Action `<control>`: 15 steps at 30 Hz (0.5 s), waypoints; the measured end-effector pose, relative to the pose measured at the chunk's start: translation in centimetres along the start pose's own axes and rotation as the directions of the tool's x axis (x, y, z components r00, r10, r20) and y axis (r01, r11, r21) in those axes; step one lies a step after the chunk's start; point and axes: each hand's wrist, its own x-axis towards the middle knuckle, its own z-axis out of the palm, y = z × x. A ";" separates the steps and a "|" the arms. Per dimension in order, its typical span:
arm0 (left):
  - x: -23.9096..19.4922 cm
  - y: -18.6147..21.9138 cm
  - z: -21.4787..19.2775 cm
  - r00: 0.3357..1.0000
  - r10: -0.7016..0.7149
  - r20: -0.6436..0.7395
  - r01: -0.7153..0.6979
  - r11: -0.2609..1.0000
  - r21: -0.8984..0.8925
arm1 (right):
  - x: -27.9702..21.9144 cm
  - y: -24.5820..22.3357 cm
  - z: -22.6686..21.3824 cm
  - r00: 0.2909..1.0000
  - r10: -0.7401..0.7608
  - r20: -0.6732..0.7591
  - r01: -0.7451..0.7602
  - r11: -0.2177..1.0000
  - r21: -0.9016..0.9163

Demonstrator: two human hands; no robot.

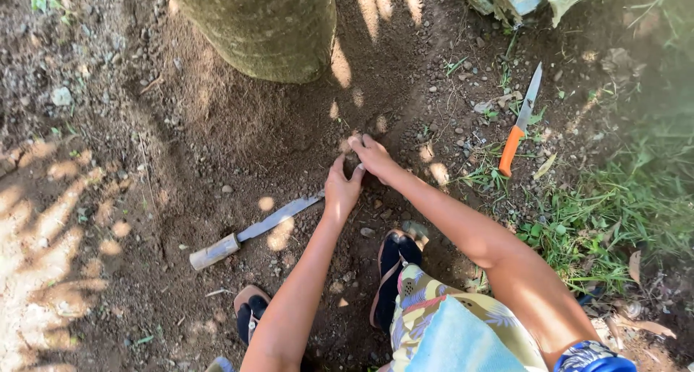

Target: Cleaning and maintaining the base of a tree trunk using a knife and hands.

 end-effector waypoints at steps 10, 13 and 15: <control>2.4 9.3 -8.9 0.986 -0.083 0.144 0.152 0.809 -0.567 | -3.5 -12.4 -3.4 0.941 -0.119 0.318 0.086 0.990 0.115; 4.1 12.2 -12.2 0.972 -0.130 0.193 0.219 0.791 -0.571 | -4.1 -16.4 -4.3 0.878 -0.294 0.376 0.254 0.955 0.155; 5.6 12.4 -13.3 0.960 -0.162 0.227 0.268 0.767 -0.584 | -3.4 -17.9 -4.7 0.821 -0.438 0.367 0.414 0.899 0.145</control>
